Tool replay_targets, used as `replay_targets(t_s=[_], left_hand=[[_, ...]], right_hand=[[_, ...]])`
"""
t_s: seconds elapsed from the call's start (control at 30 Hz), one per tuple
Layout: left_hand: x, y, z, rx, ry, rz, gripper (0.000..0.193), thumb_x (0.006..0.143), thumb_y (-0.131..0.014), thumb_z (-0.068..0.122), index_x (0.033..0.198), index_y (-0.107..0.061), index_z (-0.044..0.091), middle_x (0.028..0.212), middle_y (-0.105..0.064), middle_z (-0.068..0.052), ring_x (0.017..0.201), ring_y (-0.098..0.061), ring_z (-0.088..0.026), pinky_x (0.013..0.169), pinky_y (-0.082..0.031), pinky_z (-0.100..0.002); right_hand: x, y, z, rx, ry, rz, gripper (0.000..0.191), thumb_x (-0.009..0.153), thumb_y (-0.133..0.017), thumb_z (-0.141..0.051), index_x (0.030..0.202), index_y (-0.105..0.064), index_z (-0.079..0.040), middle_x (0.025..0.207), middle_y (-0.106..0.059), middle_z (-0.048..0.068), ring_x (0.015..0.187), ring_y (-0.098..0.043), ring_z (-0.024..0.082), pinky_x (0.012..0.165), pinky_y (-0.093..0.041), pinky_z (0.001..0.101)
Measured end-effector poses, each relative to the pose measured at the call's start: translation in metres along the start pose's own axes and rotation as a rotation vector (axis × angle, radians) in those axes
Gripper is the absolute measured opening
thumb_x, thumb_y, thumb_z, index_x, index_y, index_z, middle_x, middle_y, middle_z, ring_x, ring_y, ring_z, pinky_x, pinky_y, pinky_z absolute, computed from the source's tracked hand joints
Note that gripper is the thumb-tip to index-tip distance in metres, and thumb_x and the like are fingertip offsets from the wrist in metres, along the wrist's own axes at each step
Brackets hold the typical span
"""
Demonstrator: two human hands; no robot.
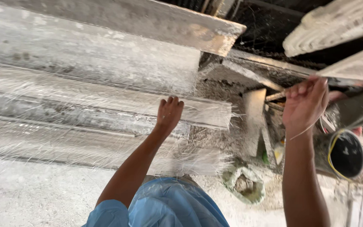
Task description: The person repeatedly pulls wet fiberglass strands from a bucket and lays them in parallel lines across a long rectangular mold. The person then uses a small white tool to press and smooth the strands into the mold surface.
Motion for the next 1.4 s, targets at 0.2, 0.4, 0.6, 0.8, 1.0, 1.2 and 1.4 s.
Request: replay_targets(t_s=[0.2, 0.4, 0.6, 0.8, 1.0, 1.2, 1.4], left_hand=[[0.001, 0.009, 0.01, -0.039, 0.144, 0.138, 0.051, 0.09, -0.058, 0.013, 0.141, -0.052, 0.005, 0.13, -0.056, -0.023, 0.127, -0.05, -0.038, 0.109, -0.034, -0.064], [-0.038, 0.029, 0.002, -0.485, 0.226, 0.485, 0.043, 0.108, -0.051, 0.022, 0.145, -0.047, 0.0, 0.142, -0.05, -0.029, 0.134, -0.047, -0.042, 0.111, -0.04, -0.057], [-0.105, 0.032, -0.02, -0.614, 0.402, 0.617, 0.041, 0.111, -0.049, 0.017, 0.144, -0.047, -0.005, 0.139, -0.05, -0.029, 0.126, -0.051, -0.037, 0.104, -0.047, -0.051], [-0.09, 0.017, 0.037, -0.531, 0.205, 0.443, 0.046, 0.104, -0.057, 0.02, 0.146, -0.048, 0.003, 0.141, -0.05, -0.025, 0.127, -0.053, -0.038, 0.107, -0.047, -0.052], [-0.039, 0.029, 0.092, -0.527, -0.119, 0.457, 0.047, 0.104, -0.058, 0.023, 0.145, -0.047, 0.001, 0.144, -0.049, -0.026, 0.131, -0.053, -0.041, 0.108, -0.046, -0.056], [-0.039, 0.032, 0.089, -0.55, -0.102, 0.378, 0.041, 0.103, -0.059, 0.019, 0.14, -0.051, 0.001, 0.139, -0.05, -0.026, 0.127, -0.054, -0.04, 0.104, -0.048, -0.055], [-0.058, 0.019, 0.085, -0.501, -0.077, 0.314, 0.04, 0.102, -0.06, 0.016, 0.139, -0.052, 0.0, 0.137, -0.052, -0.024, 0.125, -0.053, -0.04, 0.102, -0.046, -0.055]], right_hand=[[0.02, -0.056, -0.016, -0.458, 0.188, -0.117, 0.043, 0.123, -0.048, -0.042, 0.109, -0.062, -0.004, 0.076, -0.055, 0.004, 0.059, -0.052, 0.012, 0.051, -0.052, 0.0297], [-0.001, -0.168, 0.084, -0.639, 0.007, -0.292, 0.021, 0.111, -0.049, -0.026, 0.11, -0.064, -0.012, 0.092, -0.061, 0.007, 0.077, -0.058, 0.011, 0.058, -0.049, 0.0275], [-0.062, -0.158, 0.183, -1.934, -0.594, -1.527, 0.012, 0.096, -0.063, -0.015, 0.1, -0.065, -0.004, 0.096, -0.064, 0.014, 0.083, -0.062, 0.022, 0.069, -0.055, 0.0365], [-0.026, -0.105, 0.151, -2.321, -0.728, -1.408, 0.009, 0.091, -0.071, -0.012, 0.09, -0.073, -0.003, 0.1, -0.075, 0.014, 0.084, -0.067, 0.02, 0.07, -0.057, 0.0376], [-0.019, -0.09, 0.107, -1.837, -0.728, -1.346, 0.018, 0.094, -0.065, -0.027, 0.101, -0.069, -0.01, 0.109, -0.073, 0.017, 0.094, -0.067, 0.03, 0.083, -0.055, 0.0497], [-0.039, 0.016, 0.062, -1.428, -1.081, -0.811, 0.044, 0.099, -0.059, -0.038, 0.129, -0.062, -0.006, 0.121, -0.072, 0.019, 0.11, -0.068, 0.033, 0.099, -0.058, 0.05], [-0.114, 0.054, 0.112, -1.389, -0.838, -0.525, 0.08, 0.091, -0.076, -0.038, 0.156, -0.038, -0.012, 0.16, -0.033, 0.023, 0.14, -0.038, 0.043, 0.105, -0.036, 0.0586]])
Point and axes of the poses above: each hand's wrist, its own x-axis towards the middle knuckle, its own y-axis out of the back of the hand, z = x × y, the point moved 1 cm from there along x, towards the middle knuckle
